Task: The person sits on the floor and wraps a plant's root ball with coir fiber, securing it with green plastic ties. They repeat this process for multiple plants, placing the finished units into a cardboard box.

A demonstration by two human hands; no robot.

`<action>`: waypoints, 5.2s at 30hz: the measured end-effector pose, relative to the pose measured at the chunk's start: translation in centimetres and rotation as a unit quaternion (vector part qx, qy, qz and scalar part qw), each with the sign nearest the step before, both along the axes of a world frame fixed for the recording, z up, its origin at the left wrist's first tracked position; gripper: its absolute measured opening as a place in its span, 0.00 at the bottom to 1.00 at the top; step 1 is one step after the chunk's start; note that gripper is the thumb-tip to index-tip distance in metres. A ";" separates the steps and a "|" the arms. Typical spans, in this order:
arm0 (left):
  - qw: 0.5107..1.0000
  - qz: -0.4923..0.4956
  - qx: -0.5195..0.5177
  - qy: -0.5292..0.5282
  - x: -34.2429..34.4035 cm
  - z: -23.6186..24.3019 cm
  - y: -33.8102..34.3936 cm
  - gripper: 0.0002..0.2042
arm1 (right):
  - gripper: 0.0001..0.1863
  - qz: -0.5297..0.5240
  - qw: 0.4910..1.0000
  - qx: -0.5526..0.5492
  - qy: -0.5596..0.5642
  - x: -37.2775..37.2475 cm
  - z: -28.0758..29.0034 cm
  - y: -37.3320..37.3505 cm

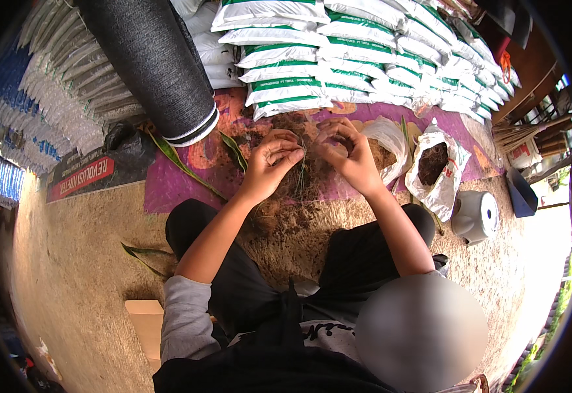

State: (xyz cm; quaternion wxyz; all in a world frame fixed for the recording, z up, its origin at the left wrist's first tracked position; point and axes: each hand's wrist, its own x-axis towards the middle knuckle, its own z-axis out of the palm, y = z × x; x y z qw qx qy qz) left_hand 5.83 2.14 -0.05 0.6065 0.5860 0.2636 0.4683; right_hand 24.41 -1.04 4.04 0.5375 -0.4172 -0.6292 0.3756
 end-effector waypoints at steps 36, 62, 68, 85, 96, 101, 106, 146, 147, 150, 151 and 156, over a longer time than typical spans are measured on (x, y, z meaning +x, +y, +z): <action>0.998 0.001 0.057 -0.028 0.2 0.5 -0.3 0.03 | 0.06 -0.109 0.994 0.010 0.014 2.6 0.3 1.5; 0.998 0.034 -0.014 -0.044 -0.1 0.2 0.1 0.03 | 0.07 0.032 0.987 0.034 -0.155 -1.1 0.1 -0.4; 0.995 0.065 0.081 0.014 -0.3 0.0 0.5 0.03 | 0.05 0.000 0.986 0.078 -0.144 0.3 0.4 0.3; 0.978 0.075 0.164 0.102 -0.2 0.7 0.0 0.05 | 0.05 -0.098 0.992 0.059 -0.052 2.4 1.3 0.4; 0.991 0.089 0.103 0.015 -1.1 -0.7 1.3 0.05 | 0.05 -0.129 0.985 0.085 -0.078 3.7 1.5 0.7; 0.998 0.060 0.019 -0.017 -1.4 0.4 1.2 0.04 | 0.03 -0.162 0.955 0.180 -0.171 3.9 1.2 1.0; 0.990 0.056 -0.090 -0.092 -2.6 0.6 1.3 0.07 | 0.05 -0.210 0.910 0.219 -0.282 3.9 1.2 1.0; 0.800 0.044 0.175 0.572 -12.0 3.2 1.8 0.08 | 0.16 -0.294 0.573 -0.091 -0.759 17.2 1.6 1.3; 0.814 0.013 0.179 0.552 -10.0 3.0 1.4 0.09 | 0.14 -0.245 0.668 -0.063 -0.700 13.1 2.6 1.6; 0.831 -0.058 0.270 0.482 -3.7 4.0 -1.1 0.08 | 0.21 0.039 0.947 0.041 -0.318 2.2 1.8 0.1; 0.829 -0.081 0.290 0.471 -2.1 4.3 -1.5 0.08 | 0.20 0.057 0.942 0.079 -0.321 -0.5 1.4 -0.5; 0.853 -0.071 0.255 0.449 -1.6 6.3 -1.4 0.08 | 0.19 0.192 0.955 -0.218 -0.061 -1.6 0.7 -1.0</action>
